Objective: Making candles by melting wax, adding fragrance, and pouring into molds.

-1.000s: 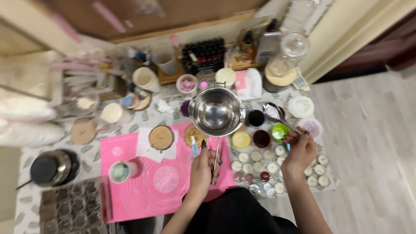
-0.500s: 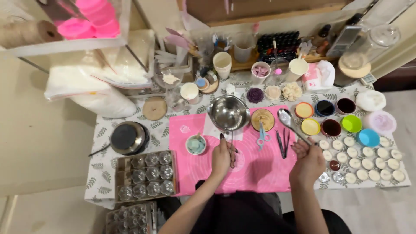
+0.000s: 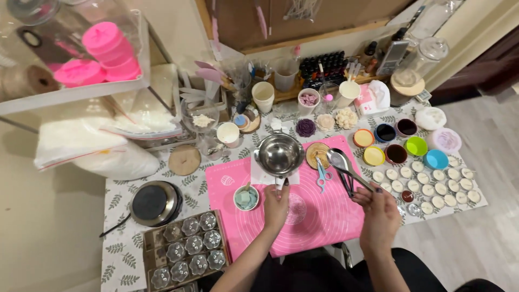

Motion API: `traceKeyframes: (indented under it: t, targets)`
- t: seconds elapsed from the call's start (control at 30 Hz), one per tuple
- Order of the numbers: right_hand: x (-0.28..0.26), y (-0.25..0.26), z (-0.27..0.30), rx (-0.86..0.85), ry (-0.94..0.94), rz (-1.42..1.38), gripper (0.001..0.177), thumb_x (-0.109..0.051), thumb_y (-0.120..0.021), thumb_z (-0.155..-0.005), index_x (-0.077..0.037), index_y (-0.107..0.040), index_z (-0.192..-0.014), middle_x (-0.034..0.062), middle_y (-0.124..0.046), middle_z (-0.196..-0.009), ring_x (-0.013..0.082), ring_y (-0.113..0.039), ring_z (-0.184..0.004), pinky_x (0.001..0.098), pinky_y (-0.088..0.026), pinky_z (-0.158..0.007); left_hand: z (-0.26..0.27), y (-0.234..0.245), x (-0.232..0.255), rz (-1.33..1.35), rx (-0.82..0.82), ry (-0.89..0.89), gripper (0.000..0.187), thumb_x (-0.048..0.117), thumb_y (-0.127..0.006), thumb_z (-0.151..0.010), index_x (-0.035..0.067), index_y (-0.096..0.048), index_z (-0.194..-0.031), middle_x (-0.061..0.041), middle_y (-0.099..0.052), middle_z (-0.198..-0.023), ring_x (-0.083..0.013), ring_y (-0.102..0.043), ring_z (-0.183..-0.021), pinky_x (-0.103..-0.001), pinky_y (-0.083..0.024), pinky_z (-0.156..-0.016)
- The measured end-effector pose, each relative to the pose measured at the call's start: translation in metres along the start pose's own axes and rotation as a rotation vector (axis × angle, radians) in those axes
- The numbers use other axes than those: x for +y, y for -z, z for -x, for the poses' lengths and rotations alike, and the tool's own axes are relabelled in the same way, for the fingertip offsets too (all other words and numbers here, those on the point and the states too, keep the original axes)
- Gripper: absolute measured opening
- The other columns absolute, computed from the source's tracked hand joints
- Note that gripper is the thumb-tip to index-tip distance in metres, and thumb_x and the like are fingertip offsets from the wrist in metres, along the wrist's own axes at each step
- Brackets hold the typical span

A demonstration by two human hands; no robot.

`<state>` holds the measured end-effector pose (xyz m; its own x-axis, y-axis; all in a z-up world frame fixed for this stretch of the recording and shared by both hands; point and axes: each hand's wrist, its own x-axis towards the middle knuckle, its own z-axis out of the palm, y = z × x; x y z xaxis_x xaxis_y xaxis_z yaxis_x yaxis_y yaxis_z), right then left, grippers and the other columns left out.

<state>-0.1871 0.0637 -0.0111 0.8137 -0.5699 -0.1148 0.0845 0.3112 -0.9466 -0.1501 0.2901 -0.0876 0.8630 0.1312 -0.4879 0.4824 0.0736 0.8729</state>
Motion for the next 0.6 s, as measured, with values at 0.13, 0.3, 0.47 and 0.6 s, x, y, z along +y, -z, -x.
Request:
traceKeyframes:
  t: [0.13, 0.3, 0.47, 0.6]
  targets:
    - [-0.021, -0.04, 0.001, -0.063, -0.007, 0.054, 0.026, -0.012, -0.049, -0.109, 0.008, -0.056, -0.123, 0.0188, -0.069, -0.098, 0.0238, -0.069, -0.085, 0.038, -0.059, -0.083, 0.05, 0.001, 0.037, -0.363, 0.17, -0.348, 0.086, 0.041, -0.074, -0.089, -0.009, -0.031, -0.144, -0.025, -0.062, -0.119, -0.0297, -0.069, -0.09, -0.041, -0.057, -0.076]
    - [-0.023, -0.074, 0.01, -0.255, -0.05, 0.155, 0.018, -0.013, -0.051, -0.107, 0.002, -0.057, -0.114, 0.011, -0.067, -0.089, 0.0154, -0.058, -0.073, 0.0299, -0.052, -0.068, 0.107, -0.03, 0.079, 0.1, -0.282, -0.148, 0.059, 0.035, -0.053, -0.107, 0.0, -0.044, -0.154, -0.007, -0.059, -0.149, -0.0116, -0.056, -0.135, -0.029, -0.04, -0.112]
    - [0.0, -0.099, 0.021, -0.354, -0.197, 0.224, 0.014, -0.015, -0.049, -0.105, -0.004, -0.053, -0.114, 0.0031, -0.059, -0.089, 0.0096, -0.05, -0.07, 0.0262, -0.042, -0.057, 0.083, -0.061, 0.119, 0.548, -0.082, 0.047, 0.042, 0.027, -0.055, -0.101, 0.002, -0.065, -0.134, -0.004, -0.074, -0.114, -0.0097, -0.066, -0.101, -0.028, -0.05, -0.093]
    - [0.026, -0.101, -0.002, -0.538, -0.241, 0.183, 0.02, -0.014, -0.05, -0.1, -0.007, -0.052, -0.119, 0.0008, -0.058, -0.095, 0.0092, -0.051, -0.076, 0.025, -0.044, -0.064, 0.043, -0.061, 0.068, 0.58, 0.099, -0.012, 0.028, 0.018, -0.065, -0.107, -0.005, -0.077, -0.119, -0.006, -0.062, -0.094, -0.0134, -0.051, -0.085, -0.03, -0.04, -0.074]
